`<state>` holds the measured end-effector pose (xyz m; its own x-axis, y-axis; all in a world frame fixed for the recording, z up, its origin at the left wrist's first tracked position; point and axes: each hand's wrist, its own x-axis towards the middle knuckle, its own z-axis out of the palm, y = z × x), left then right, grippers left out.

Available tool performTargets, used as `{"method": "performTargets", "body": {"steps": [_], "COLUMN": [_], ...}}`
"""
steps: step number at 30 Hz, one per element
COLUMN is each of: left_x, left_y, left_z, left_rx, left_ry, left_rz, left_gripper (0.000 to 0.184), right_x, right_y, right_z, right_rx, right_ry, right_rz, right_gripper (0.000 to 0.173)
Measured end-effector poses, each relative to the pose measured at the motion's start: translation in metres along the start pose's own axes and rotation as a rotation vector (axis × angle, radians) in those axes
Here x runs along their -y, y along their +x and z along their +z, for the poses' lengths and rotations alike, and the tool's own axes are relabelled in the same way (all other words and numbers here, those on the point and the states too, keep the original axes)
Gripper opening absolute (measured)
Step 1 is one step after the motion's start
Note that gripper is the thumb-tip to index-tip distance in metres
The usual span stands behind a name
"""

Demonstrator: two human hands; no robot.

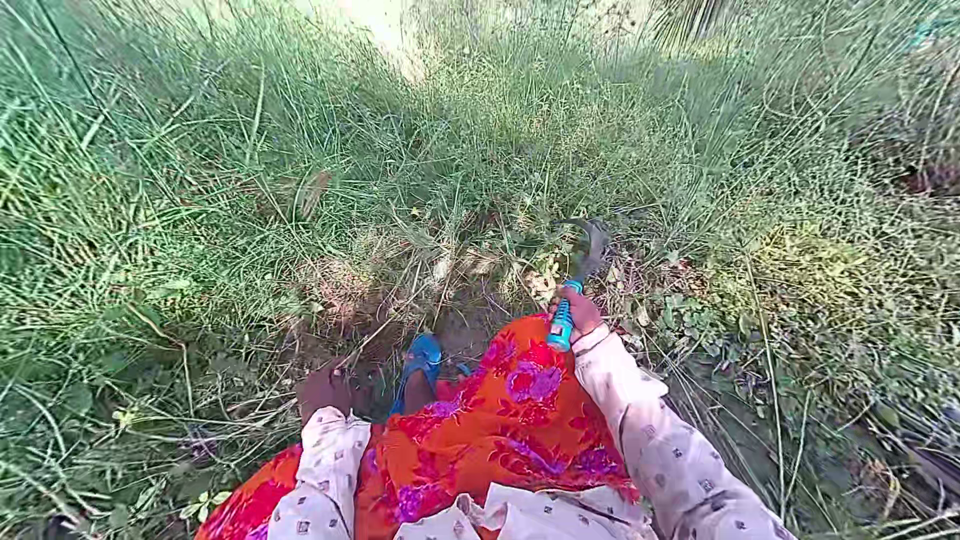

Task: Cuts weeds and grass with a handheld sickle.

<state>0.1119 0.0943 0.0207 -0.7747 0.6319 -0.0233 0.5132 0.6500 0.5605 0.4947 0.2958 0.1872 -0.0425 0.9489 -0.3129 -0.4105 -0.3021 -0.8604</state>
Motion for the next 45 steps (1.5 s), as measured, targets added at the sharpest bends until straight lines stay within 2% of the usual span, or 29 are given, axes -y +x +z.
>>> {"method": "performTargets", "body": {"steps": [2,4,7,10,12,13,15,19,21,23,25,28,30,32,34,36,38,41,43,45], "left_x": [0.015,0.026,0.034,0.029,0.024,0.022,0.016,0.018,0.02,0.023,0.03,0.039,0.042,0.036,0.029,0.031,0.036,0.027,0.023,0.023], "left_y": [0.002,0.005,0.014,0.018,0.021,0.022,0.024,0.027,0.025,0.024,0.025,0.025,0.023,0.019,0.018,0.021,0.027,0.028,0.027,0.025], "left_z": [-0.007,-0.009,-0.007,-0.005,-0.002,0.0,0.002,0.007,0.006,0.007,0.012,0.013,0.013,0.008,0.007,0.012,0.019,0.016,0.015,0.017], "left_rx": [-0.031,-0.043,-0.053,-0.056,-0.045,-0.039,-0.016,0.014,0.043,0.057,0.056,0.054,0.049,0.047,0.03,0.021,0.002,0.002,-0.019,-0.046], "left_ry": [-0.011,-0.005,0.002,-0.003,-0.014,-0.017,-0.01,0.014,0.038,0.025,0.022,0.008,-0.014,-0.009,-0.015,-0.024,-0.02,-0.031,-0.054,-0.082], "left_rz": [-0.078,-0.121,-0.108,-0.092,-0.106,-0.112,-0.126,-0.172,-0.223,-0.244,-0.237,-0.207,-0.191,-0.196,-0.178,-0.16,-0.136,-0.109,-0.079,-0.07], "left_gripper": [0.037,0.038,0.036,0.033,0.033,0.033,0.032,0.033,0.036,0.037,0.036,0.036,0.035,0.034,0.032,0.031,0.029,0.032,0.033,0.033], "right_x": [-0.01,-0.034,-0.073,-0.084,-0.085,-0.087,-0.098,-0.133,-0.14,-0.148,-0.159,-0.163,-0.155,-0.133,-0.104,-0.081,-0.066,-0.043,-0.036,-0.036], "right_y": [0.029,0.06,0.102,0.122,0.126,0.122,0.106,0.062,0.04,0.013,-0.025,-0.062,-0.053,-0.027,0.005,0.033,0.058,0.083,0.102,0.13], "right_z": [0.056,0.089,0.102,0.101,0.102,0.106,0.118,0.147,0.158,0.168,0.179,0.18,0.175,0.17,0.164,0.155,0.143,0.118,0.098,0.078], "right_rx": [-0.068,-0.167,-0.175,-0.04,0.122,0.181,0.26,0.439,0.612,0.872,1.111,1.247,1.201,1.054,0.817,0.506,0.204,-0.148,-0.322,-0.353], "right_ry": [0.168,0.088,-0.236,-0.544,-0.988,-1.16,-1.303,-1.218,-1.188,-1.093,-1.179,-1.275,-1.317,-1.323,-1.195,-0.945,-0.634,-0.241,-0.088,-0.041], "right_rz": [0.041,0.031,0.117,0.193,0.196,0.192,0.201,0.202,0.184,0.197,0.167,0.033,-0.11,-0.248,-0.358,-0.403,-0.402,-0.291,-0.158,-0.01], "right_gripper": [0.012,0.013,0.039,0.041,0.047,0.049,0.05,0.048,0.046,0.039,0.041,0.05,0.055,0.058,0.058,0.053,0.045,0.043,0.036,0.028]}}
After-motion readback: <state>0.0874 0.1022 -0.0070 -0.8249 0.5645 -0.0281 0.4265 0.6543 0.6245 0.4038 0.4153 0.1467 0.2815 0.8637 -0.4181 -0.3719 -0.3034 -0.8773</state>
